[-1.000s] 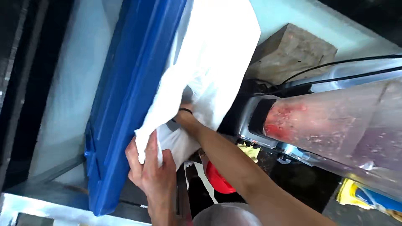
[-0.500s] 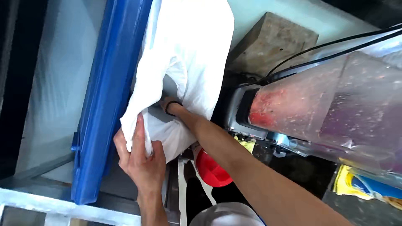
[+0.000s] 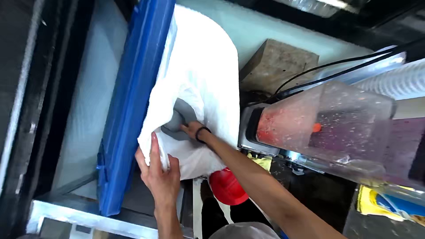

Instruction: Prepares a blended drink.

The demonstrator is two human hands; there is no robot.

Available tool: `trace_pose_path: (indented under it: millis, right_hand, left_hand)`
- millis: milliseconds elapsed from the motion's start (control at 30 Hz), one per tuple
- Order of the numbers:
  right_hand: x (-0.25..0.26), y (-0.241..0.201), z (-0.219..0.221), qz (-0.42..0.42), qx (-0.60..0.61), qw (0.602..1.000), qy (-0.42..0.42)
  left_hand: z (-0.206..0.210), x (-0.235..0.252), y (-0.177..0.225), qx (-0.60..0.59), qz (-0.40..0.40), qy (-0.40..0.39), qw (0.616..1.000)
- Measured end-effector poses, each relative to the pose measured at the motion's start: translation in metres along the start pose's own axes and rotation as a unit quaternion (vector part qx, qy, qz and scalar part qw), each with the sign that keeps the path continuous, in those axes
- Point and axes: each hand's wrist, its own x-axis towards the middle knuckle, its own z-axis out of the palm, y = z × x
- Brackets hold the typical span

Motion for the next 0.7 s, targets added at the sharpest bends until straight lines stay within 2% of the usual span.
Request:
trace_pose_path:
  millis: [33,67,167,267,433,567,633,700]
  right_hand:
    - [-0.001,0.024,0.011,-0.056,-0.005,0.996,0.075]
    - [-0.011,0.034,0.011,-0.077,0.008,0.992,0.101]
    - [-0.086,0.012,-0.028,-0.053,0.037,0.996,0.056]
    - [-0.15,0.009,-0.04,-0.073,0.082,0.991,0.073]
    - [-0.27,0.033,-0.049,-0.157,0.243,0.952,0.103]
    - [-0.384,0.071,-0.07,-0.186,0.332,0.907,0.181]
    - [-0.436,0.092,-0.095,-0.139,0.255,0.926,0.241]
    - [-0.47,0.106,-0.124,-0.038,0.094,0.949,0.297]
  left_hand:
    - [-0.001,0.002,0.003,0.008,-0.002,-0.007,1.0]
    - [-0.003,0.004,0.007,0.021,-0.006,-0.016,1.0]
    - [-0.016,0.017,0.02,0.057,-0.027,-0.063,0.996]
    - [-0.03,0.031,0.029,0.078,-0.043,-0.122,0.989]
    - [-0.046,0.053,0.036,0.041,-0.051,-0.164,0.984]
    - [-0.036,0.065,0.028,-0.024,-0.016,-0.145,0.989]
    - [-0.031,0.069,0.028,-0.032,-0.022,-0.142,0.989]
    - [-0.026,0.071,0.027,-0.047,-0.025,-0.144,0.988]
